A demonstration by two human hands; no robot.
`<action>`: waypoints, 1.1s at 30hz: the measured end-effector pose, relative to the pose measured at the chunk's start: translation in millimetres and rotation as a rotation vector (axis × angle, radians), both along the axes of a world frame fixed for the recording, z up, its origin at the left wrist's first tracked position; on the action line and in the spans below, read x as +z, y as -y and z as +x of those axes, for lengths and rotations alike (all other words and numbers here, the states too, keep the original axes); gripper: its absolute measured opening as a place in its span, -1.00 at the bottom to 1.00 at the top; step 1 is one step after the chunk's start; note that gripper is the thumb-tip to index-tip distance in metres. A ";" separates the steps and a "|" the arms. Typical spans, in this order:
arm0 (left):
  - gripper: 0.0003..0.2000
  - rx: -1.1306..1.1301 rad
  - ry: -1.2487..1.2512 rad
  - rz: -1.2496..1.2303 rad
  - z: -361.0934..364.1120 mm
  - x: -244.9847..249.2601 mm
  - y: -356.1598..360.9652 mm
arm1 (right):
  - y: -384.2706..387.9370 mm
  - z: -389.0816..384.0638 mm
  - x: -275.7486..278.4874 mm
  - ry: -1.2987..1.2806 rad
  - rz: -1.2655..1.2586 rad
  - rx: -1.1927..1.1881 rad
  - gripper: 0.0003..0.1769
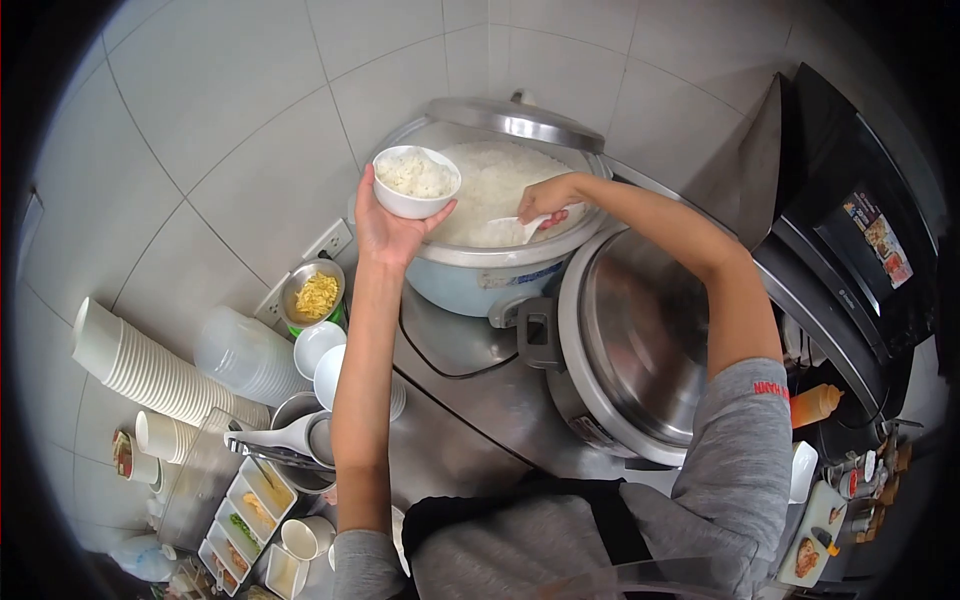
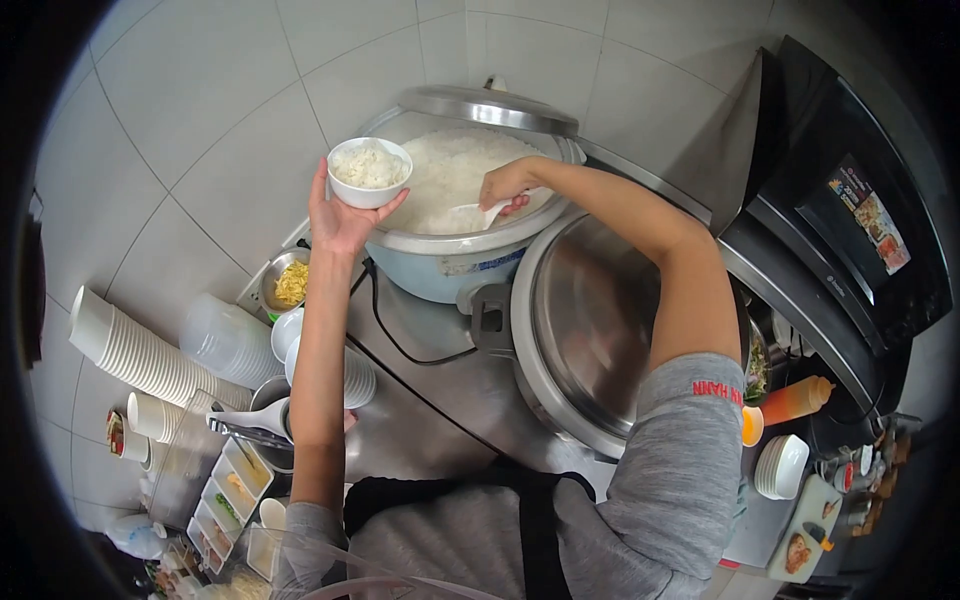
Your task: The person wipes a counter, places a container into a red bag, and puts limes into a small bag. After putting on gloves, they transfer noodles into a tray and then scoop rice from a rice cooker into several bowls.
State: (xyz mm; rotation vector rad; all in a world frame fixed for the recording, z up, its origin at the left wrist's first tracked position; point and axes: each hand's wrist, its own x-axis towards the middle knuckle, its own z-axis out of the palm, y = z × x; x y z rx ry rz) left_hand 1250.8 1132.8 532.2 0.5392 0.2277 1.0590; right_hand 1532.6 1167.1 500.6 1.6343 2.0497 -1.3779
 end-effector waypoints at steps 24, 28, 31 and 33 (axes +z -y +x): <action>-0.40 0.044 -0.124 0.000 27.2 -10.3 -23.9 | 58.9 -69.2 86.3 -0.033 1.418 0.021 -0.48; -0.38 0.060 -0.115 -0.027 26.2 -11.0 -22.6 | 51.3 -75.3 85.0 0.116 1.510 0.189 -0.52; -0.40 0.047 -0.064 -0.044 18.4 -13.3 -28.4 | 44.8 -74.5 75.8 0.002 1.355 0.220 -0.55; -0.42 0.044 -0.018 -0.068 10.9 -15.9 -32.0 | 26.1 -75.4 73.2 -0.184 1.117 -0.036 -0.58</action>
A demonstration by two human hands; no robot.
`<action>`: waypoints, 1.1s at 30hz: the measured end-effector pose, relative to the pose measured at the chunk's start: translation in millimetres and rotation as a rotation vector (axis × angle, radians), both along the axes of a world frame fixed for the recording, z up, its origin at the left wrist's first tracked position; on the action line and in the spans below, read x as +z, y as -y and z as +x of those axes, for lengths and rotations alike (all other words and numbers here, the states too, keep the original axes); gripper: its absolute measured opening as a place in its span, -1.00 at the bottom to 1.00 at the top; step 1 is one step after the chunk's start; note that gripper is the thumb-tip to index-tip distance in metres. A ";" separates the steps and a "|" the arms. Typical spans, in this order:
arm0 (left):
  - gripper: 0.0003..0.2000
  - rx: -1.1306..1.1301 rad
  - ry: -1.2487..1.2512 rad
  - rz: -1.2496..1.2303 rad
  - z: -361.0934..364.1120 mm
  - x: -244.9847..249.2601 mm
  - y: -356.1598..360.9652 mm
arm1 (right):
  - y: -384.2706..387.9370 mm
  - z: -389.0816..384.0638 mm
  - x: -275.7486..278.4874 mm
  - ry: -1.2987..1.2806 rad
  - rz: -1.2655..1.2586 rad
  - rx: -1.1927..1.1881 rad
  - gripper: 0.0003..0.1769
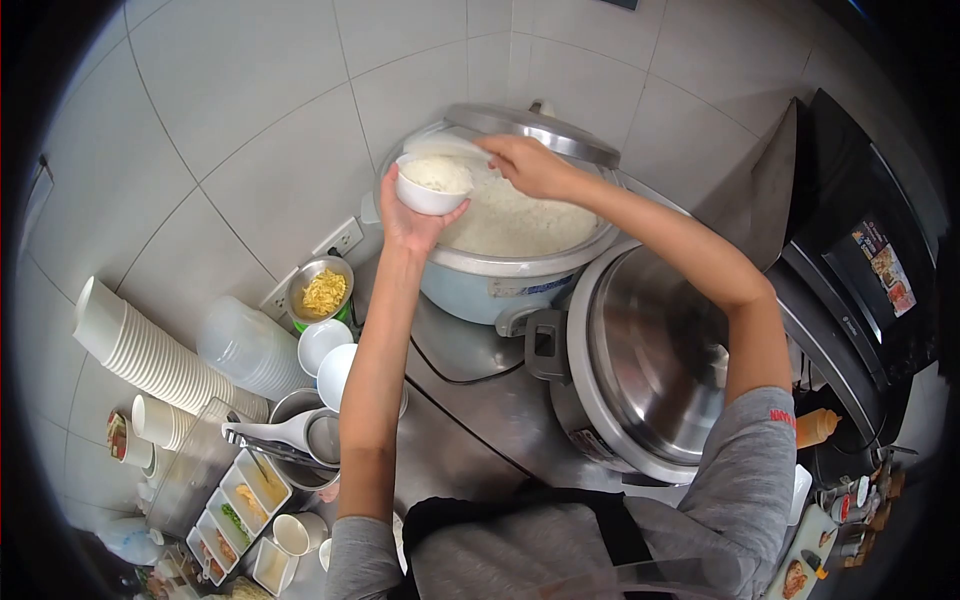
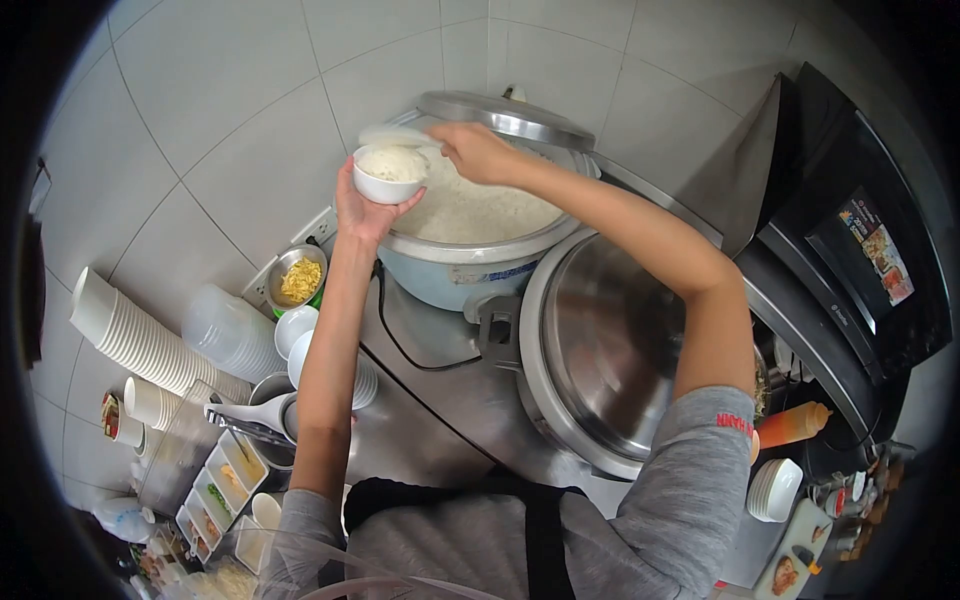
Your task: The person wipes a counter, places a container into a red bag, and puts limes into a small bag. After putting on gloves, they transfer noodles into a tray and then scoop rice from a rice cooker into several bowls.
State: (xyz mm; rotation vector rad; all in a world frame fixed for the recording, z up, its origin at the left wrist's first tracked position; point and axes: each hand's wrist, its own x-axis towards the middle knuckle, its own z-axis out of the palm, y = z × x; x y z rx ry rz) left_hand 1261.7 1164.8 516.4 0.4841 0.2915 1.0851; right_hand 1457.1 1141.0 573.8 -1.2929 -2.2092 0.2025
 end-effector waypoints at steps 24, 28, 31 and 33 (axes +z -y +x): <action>-0.31 0.100 0.047 -0.009 -28.9 27.6 10.7 | -60.6 -24.9 -102.1 0.540 0.130 0.075 -0.85; -0.32 0.075 0.035 -0.026 -31.5 27.5 15.6 | -41.1 6.0 -103.1 0.435 0.008 0.130 -0.84; -0.33 0.074 0.003 -0.021 -33.4 26.8 19.6 | -25.0 21.6 -93.7 0.396 -0.255 0.064 -0.81; -0.34 0.060 -0.030 0.011 -35.2 25.0 21.3 | -27.8 33.5 -96.4 0.294 -0.582 -0.003 -0.79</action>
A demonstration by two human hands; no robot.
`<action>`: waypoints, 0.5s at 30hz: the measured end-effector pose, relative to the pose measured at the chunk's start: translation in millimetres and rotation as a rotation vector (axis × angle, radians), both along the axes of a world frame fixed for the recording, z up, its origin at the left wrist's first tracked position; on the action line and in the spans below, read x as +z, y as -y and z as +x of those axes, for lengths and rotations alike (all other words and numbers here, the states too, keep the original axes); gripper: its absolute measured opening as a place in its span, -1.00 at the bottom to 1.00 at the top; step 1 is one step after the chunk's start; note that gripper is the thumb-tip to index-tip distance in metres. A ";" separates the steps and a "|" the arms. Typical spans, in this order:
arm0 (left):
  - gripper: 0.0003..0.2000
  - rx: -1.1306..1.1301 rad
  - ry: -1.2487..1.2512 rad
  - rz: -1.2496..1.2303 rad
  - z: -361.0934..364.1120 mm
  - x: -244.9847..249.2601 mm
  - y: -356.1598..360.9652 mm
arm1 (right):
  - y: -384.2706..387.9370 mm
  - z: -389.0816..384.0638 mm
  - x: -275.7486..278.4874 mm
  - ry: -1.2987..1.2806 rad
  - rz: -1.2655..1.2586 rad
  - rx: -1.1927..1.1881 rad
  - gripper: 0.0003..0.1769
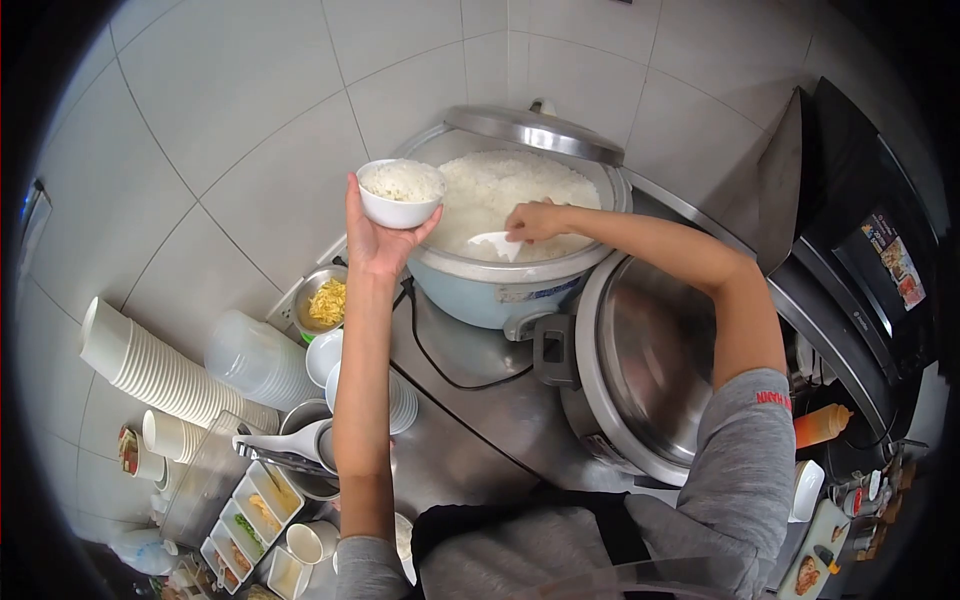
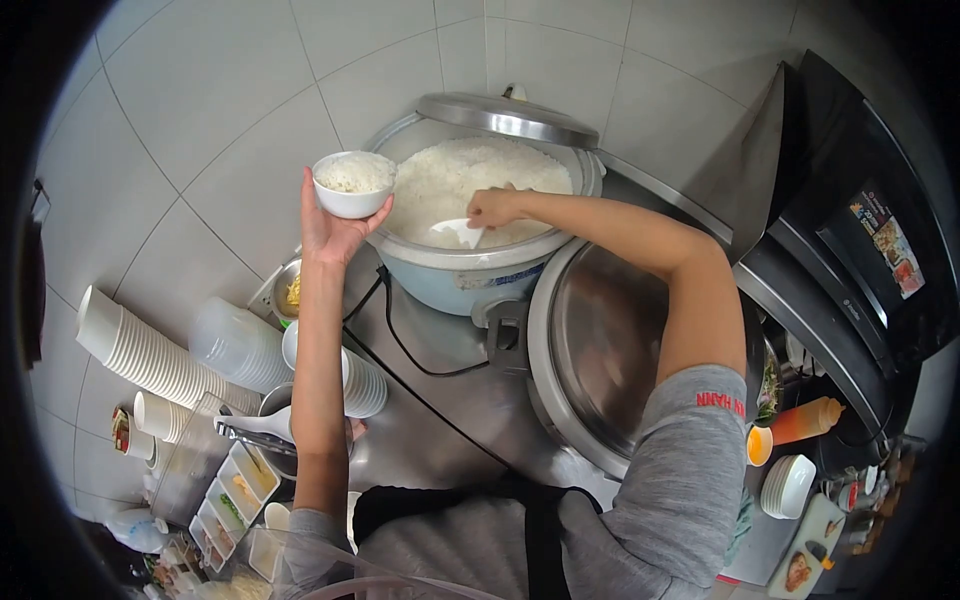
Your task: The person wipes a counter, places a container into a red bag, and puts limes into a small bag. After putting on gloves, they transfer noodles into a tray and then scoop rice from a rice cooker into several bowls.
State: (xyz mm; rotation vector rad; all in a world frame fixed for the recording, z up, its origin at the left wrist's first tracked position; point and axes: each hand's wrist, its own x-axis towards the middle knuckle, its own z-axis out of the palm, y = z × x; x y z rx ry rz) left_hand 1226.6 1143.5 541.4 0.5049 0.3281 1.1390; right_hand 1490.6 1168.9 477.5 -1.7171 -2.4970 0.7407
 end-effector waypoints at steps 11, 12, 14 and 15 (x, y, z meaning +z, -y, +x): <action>-0.35 -0.038 -0.135 0.016 20.9 -16.5 -1.7 | -5.9 14.8 72.6 -0.506 0.043 -0.317 -0.81; -0.34 -0.017 -0.125 -0.001 28.0 -17.2 -3.5 | 0.0 5.8 77.1 -0.498 0.164 -0.285 -0.79; -0.33 0.023 -0.103 -0.038 41.0 -16.8 -7.0 | 26.7 -21.1 77.9 -0.475 0.404 -0.218 -0.72; -0.33 0.019 -0.096 -0.023 45.3 -15.6 -10.3 | 35.1 -29.5 69.5 -0.410 0.567 -0.136 -0.67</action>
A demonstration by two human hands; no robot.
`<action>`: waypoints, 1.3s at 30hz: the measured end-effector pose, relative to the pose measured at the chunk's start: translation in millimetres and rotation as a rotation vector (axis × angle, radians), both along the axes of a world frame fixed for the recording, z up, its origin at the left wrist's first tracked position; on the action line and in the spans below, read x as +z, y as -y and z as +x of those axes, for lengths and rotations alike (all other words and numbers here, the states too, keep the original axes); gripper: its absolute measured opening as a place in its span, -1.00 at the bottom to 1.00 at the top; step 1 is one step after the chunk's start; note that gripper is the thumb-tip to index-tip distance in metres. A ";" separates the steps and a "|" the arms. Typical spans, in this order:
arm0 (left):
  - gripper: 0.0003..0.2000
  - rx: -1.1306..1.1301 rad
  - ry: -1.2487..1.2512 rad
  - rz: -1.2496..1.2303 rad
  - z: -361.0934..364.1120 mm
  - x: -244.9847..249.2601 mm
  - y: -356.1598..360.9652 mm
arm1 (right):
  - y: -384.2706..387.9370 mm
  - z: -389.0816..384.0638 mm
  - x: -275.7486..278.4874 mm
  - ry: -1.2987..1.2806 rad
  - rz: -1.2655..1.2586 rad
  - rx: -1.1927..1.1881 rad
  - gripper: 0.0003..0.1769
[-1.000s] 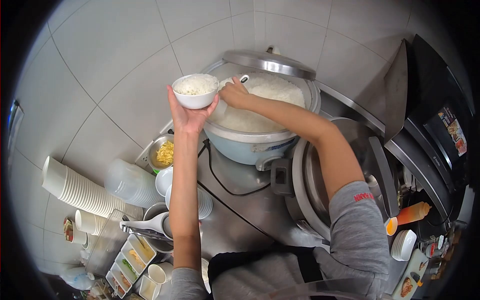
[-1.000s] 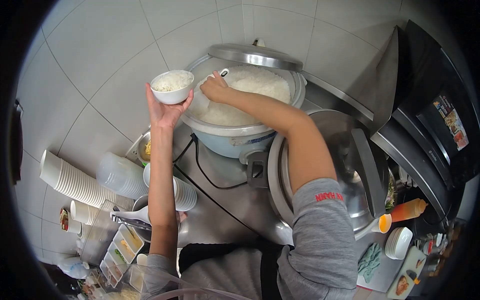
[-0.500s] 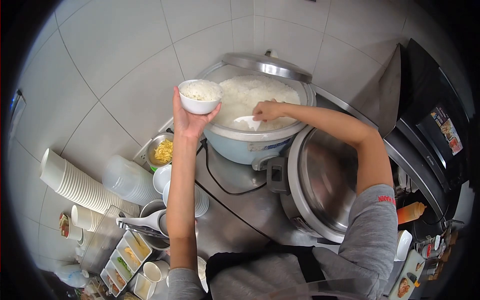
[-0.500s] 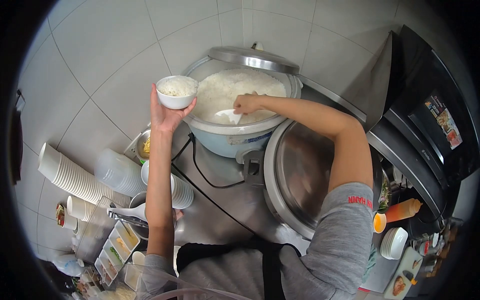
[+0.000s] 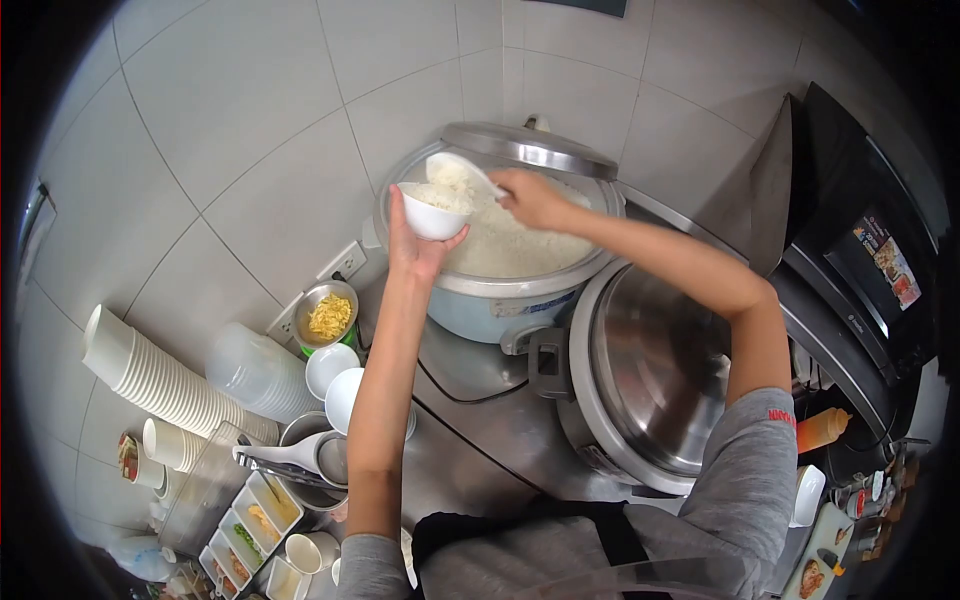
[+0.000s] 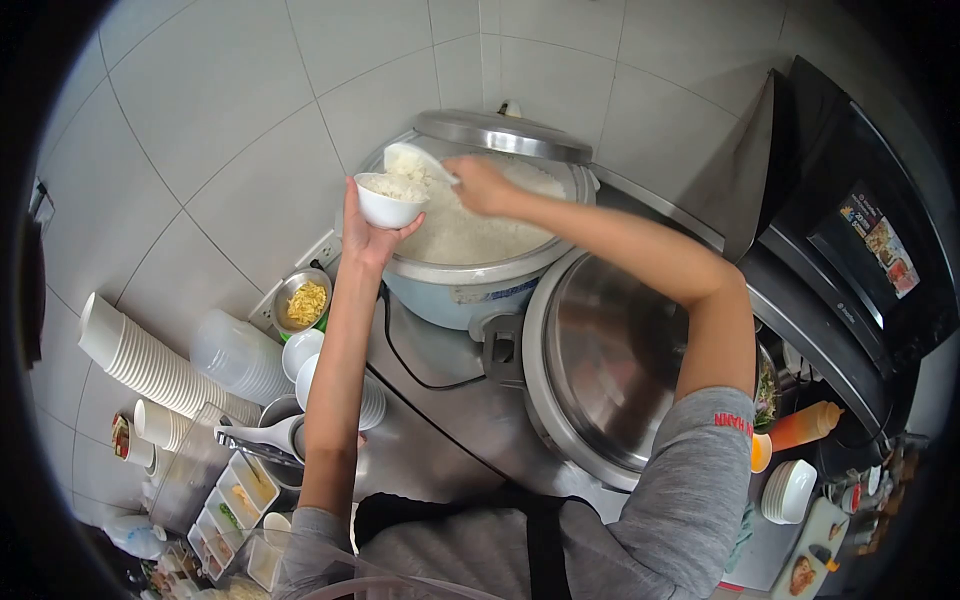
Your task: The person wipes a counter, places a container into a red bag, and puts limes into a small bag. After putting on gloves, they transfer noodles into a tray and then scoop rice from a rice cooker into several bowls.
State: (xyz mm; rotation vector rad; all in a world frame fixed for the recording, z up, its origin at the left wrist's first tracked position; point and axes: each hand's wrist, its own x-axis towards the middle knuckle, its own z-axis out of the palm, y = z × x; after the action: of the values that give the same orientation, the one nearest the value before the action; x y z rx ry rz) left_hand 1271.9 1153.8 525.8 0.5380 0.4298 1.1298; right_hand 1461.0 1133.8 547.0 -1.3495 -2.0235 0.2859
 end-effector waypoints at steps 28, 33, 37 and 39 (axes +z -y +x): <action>-0.33 -0.004 0.106 0.108 -15.6 -13.9 -6.4 | 11.0 1.4 35.4 0.149 0.126 0.250 -0.48; -0.31 0.030 0.191 0.093 -10.8 -14.5 -5.4 | 17.7 -9.9 -1.7 -0.016 0.149 0.143 -0.50; -0.29 0.097 0.270 0.085 -3.6 -20.4 -3.4 | 18.8 -21.8 5.5 -0.332 -0.154 0.040 -0.48; -0.29 0.129 0.273 0.077 -1.1 -22.0 -0.5 | 19.8 -20.6 4.0 -0.177 -0.073 0.049 -0.51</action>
State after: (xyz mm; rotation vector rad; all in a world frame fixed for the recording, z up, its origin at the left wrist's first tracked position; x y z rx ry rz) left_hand 1270.8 1154.3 503.7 0.4189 0.1865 1.3277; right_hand 1440.4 1114.0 551.0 -1.2725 -1.9162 0.4886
